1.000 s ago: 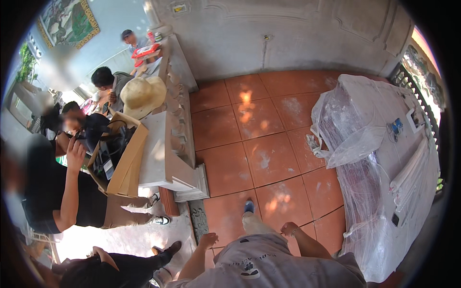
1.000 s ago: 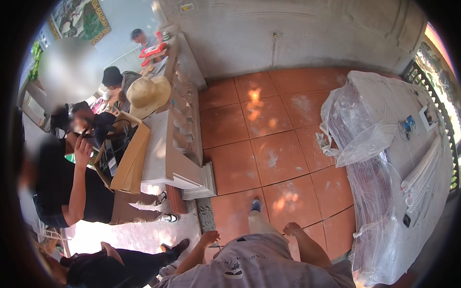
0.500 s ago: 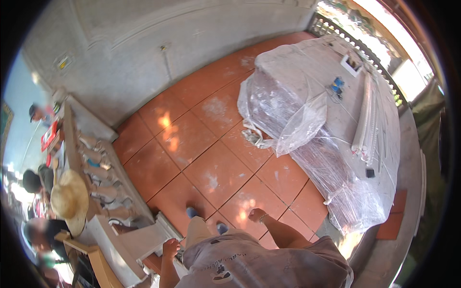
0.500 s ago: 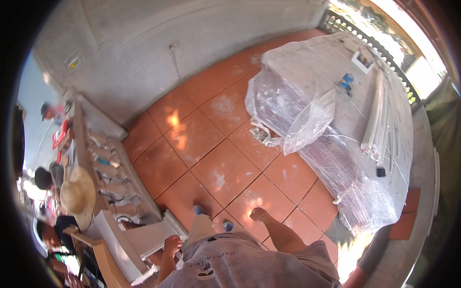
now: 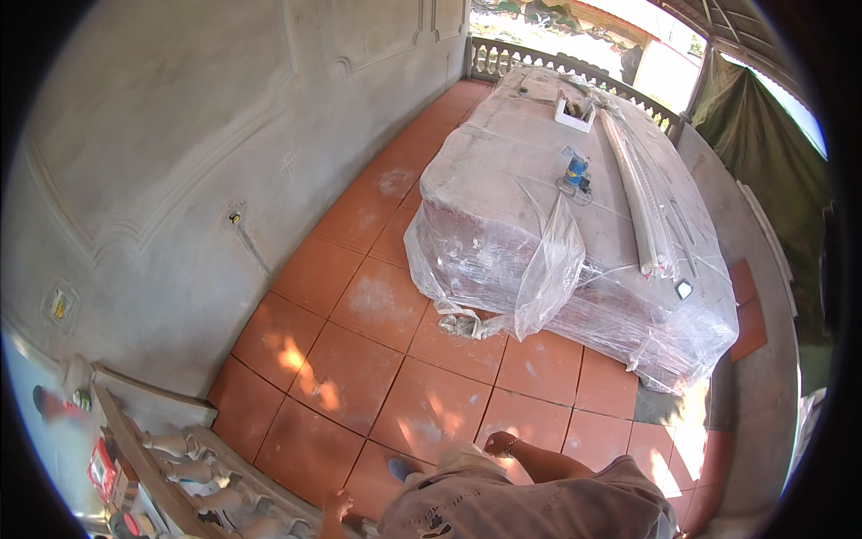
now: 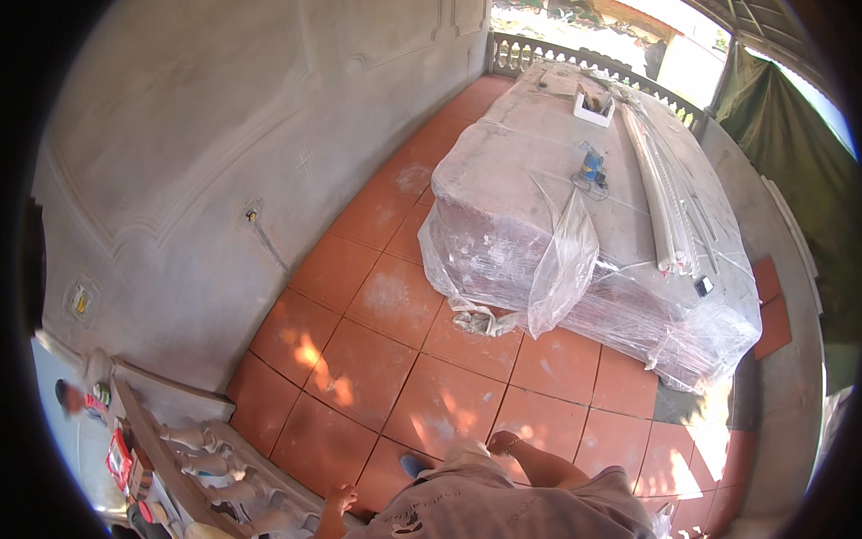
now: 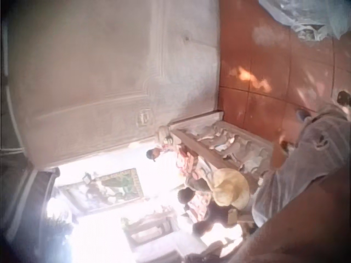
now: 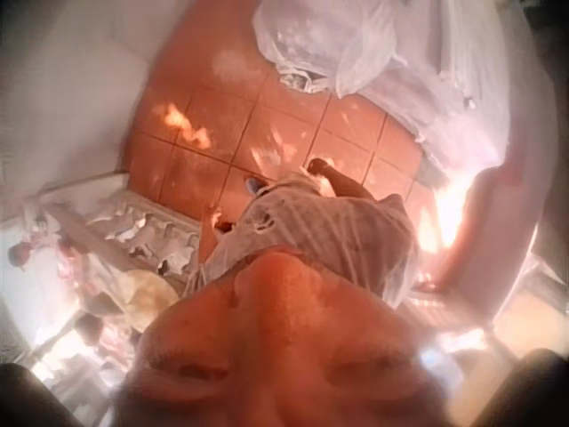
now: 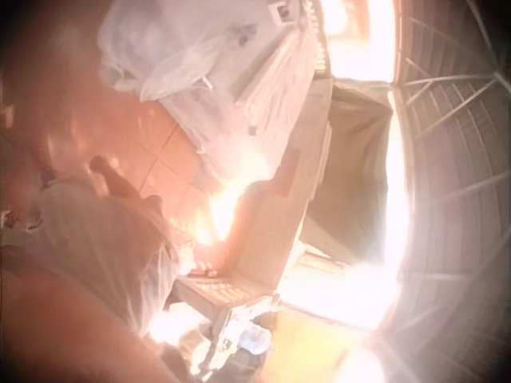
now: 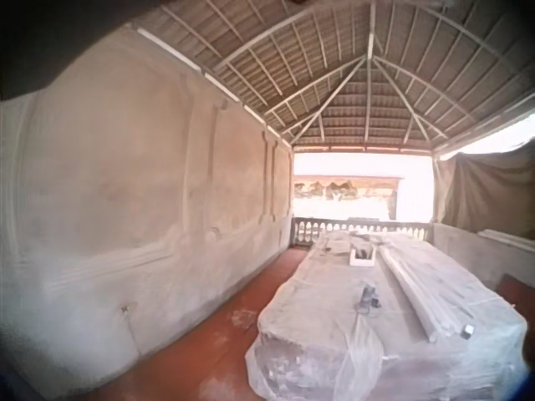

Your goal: The person spreads cement on a tiled floor using a notched trowel, then places a terracotta tile and taps it with a rubber mallet to level it. The person repeats the process by scooping more cement and preparing the next section.

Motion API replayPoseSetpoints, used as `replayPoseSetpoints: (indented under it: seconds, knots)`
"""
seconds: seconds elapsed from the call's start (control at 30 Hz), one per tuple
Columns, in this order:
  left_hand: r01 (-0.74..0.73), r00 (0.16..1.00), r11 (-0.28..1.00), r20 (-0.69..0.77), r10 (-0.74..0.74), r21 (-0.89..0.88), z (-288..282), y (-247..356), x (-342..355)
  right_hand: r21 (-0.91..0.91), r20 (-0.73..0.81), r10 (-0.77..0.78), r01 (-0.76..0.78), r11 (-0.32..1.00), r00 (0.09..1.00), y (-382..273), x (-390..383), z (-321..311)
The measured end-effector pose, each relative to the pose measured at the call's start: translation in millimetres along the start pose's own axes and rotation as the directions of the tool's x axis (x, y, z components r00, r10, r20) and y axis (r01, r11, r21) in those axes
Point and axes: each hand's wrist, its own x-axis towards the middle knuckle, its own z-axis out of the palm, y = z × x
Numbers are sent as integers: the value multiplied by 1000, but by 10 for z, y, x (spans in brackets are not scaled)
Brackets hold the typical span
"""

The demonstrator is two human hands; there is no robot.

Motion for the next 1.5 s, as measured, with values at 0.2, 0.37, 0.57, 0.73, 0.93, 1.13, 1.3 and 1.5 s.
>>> replayPoseSetpoints:
  seconds: [0.2,0.37,0.57,0.73,0.93,1.13,1.3,1.5]
  knots:
    - [-236,958,939,101,268,-250,-550,1111,1063,102,-85,9,-1,995,996,-434,261,-394]
    - [-217,924,951,266,273,-222,-388,1963,1745,193,27,159,-162,968,987,-365,815,-745]
    - [-48,973,985,232,8,166,-276,2996,1827,116,-12,96,-94,989,995,-335,1492,-1510]
    - [-515,857,709,318,406,482,-383,4069,2359,133,-251,-124,162,978,960,-507,1977,-2598]
    - [-434,891,861,272,365,266,-375,5649,2808,601,-254,298,-91,794,920,-798,2477,-3428]
    - [-628,765,635,506,398,450,-408,7018,4217,374,7,359,-335,865,933,-1074,3220,-3946]
    - [-456,888,623,371,272,636,-886,8593,4712,192,52,117,-125,973,992,-1950,3654,-4937]
    - [-601,778,447,355,519,663,-1226,10703,4932,541,-200,155,-23,841,967,-3259,4183,-6326]
